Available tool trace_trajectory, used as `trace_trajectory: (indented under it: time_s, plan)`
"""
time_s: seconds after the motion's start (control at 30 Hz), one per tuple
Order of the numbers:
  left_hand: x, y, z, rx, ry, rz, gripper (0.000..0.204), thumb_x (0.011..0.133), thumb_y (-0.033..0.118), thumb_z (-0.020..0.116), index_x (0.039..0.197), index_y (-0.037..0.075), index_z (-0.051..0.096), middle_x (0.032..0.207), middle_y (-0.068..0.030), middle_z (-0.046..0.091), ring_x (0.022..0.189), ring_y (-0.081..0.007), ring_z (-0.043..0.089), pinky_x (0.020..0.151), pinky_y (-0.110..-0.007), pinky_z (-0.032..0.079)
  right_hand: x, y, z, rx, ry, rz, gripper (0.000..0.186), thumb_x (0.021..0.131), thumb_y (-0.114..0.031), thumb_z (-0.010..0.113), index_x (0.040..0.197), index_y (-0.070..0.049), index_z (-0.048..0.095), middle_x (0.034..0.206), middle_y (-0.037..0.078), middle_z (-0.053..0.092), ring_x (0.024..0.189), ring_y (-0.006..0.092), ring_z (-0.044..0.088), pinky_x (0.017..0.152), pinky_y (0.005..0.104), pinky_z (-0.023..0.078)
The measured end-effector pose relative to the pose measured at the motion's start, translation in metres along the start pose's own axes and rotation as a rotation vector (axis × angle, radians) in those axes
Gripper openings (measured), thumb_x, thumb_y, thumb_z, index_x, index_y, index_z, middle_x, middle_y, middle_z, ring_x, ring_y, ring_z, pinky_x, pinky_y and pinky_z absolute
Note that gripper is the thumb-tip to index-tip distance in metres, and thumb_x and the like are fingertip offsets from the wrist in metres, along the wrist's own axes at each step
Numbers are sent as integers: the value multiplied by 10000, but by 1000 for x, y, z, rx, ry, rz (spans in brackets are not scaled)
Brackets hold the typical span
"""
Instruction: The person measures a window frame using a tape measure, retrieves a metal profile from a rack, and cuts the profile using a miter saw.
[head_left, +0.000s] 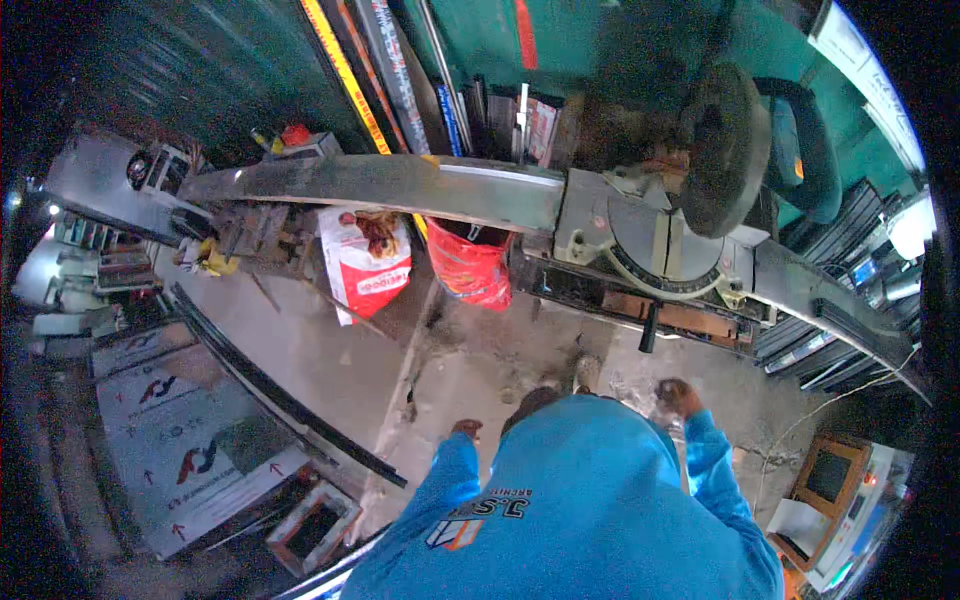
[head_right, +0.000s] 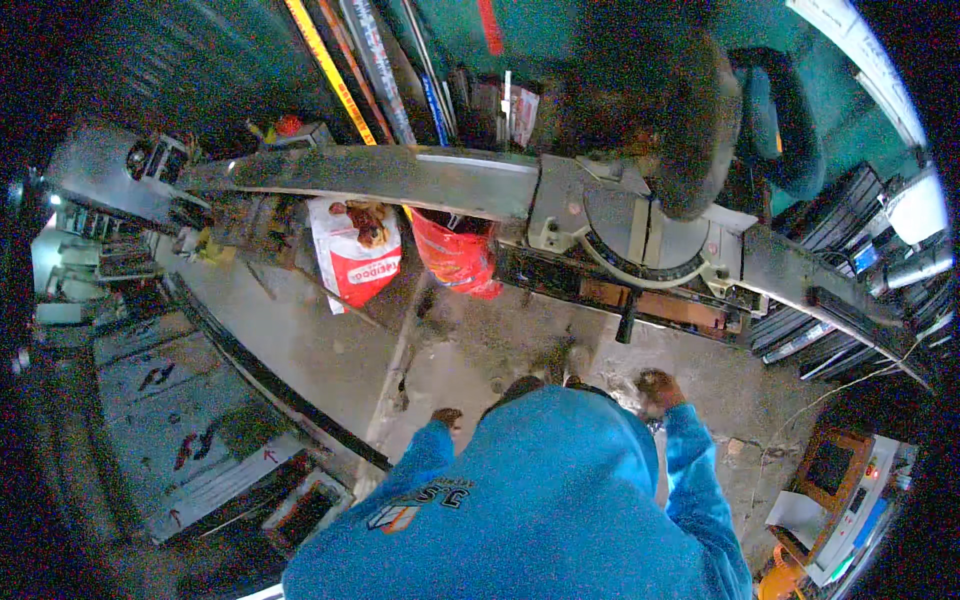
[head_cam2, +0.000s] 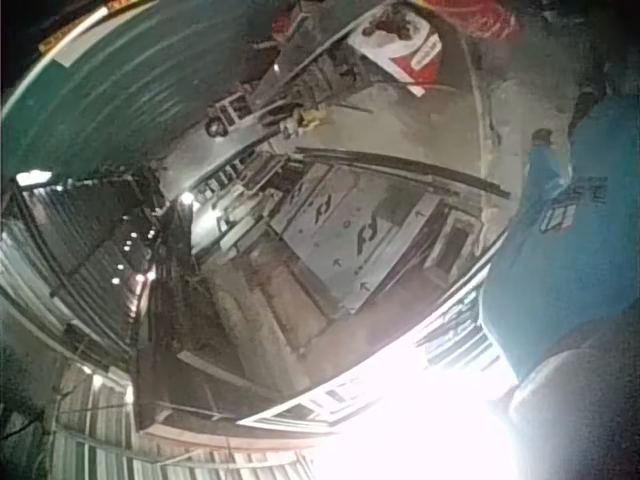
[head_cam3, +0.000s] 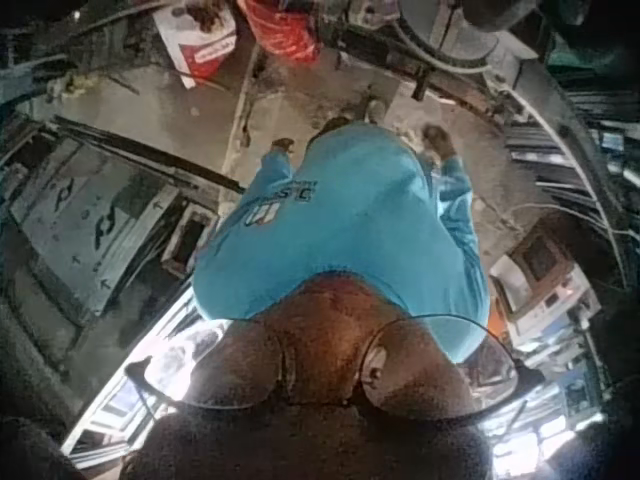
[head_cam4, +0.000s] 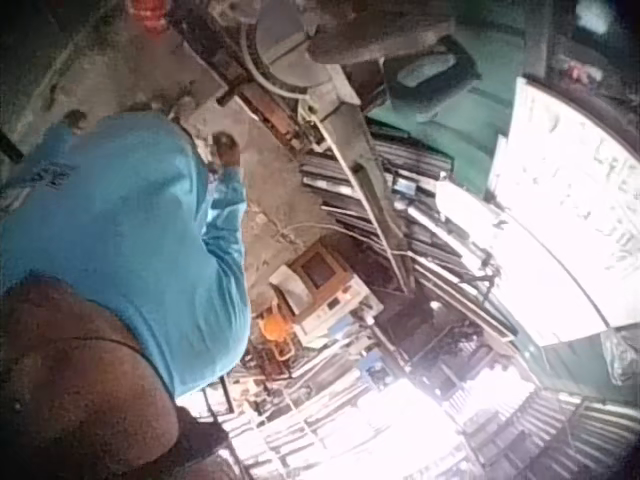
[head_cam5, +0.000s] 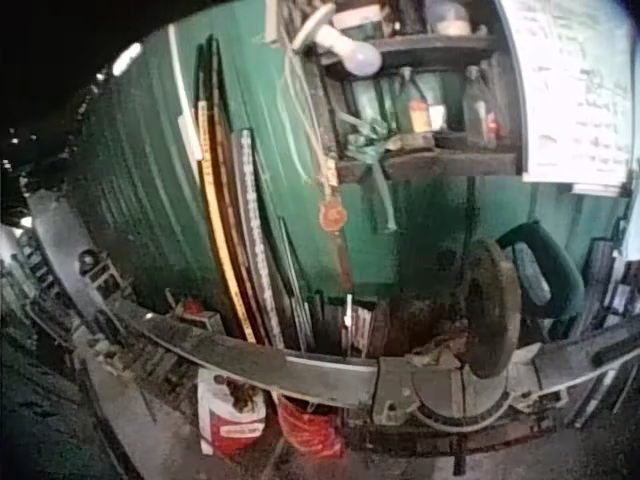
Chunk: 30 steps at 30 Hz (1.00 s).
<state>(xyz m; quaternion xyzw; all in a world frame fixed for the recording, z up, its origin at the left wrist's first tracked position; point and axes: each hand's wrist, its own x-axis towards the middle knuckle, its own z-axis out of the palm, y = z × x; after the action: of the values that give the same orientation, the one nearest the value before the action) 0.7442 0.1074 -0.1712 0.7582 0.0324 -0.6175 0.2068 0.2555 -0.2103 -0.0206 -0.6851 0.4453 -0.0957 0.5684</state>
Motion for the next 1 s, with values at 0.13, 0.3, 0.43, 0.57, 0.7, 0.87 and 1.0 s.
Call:
trace_trajectory:
  time_s: [0.13,0.3,0.43,0.57,0.7,0.87,1.0]
  plan:
    - [34,-27,2,399,-54,254,318,873,273,610,1165,147,617,1116,-77,645,925,-264,660,786,-478,548,-88,74,3,-157,56,520,163,896,-200,613,954,-53,571,743,111,607,642,247,627,522,370,511]
    - [69,14,21,750,-218,561,270,877,240,580,1118,133,637,1140,-74,634,956,-260,641,800,-418,543,-184,94,3,532,184,1127,158,890,-197,618,935,-53,572,683,116,612,546,239,605,469,383,518]
    - [75,83,40,932,-213,399,231,853,238,595,1046,127,656,1107,-48,641,989,-241,609,833,-401,509,-213,73,22,382,258,1097,218,883,-227,628,1043,-86,581,729,149,637,558,255,615,500,424,551]
    - [59,117,46,239,-204,278,272,884,288,595,1035,67,639,948,-77,667,801,-235,645,676,-387,541,-226,73,47,531,431,994,283,875,-240,640,1111,-111,552,778,153,642,592,276,627,535,444,554]
    - [64,140,62,480,-170,272,325,880,284,619,1125,71,614,1033,-98,646,843,-208,638,672,-366,548,-262,107,71,836,521,1063,322,872,-241,644,1151,-124,532,825,160,643,610,287,629,565,457,555]
    - [69,160,114,901,-639,820,474,811,247,681,1233,72,555,1125,-101,626,982,-226,618,821,-436,531,-323,168,123,753,574,1033,287,853,-304,649,1032,-86,595,851,146,651,608,279,625,511,426,531]
    - [42,162,179,907,-411,397,465,815,290,664,1217,77,572,1106,-109,640,949,-244,631,814,-423,527,-362,201,138,902,674,1076,301,830,-306,662,989,-55,611,827,124,661,613,275,627,492,421,513]
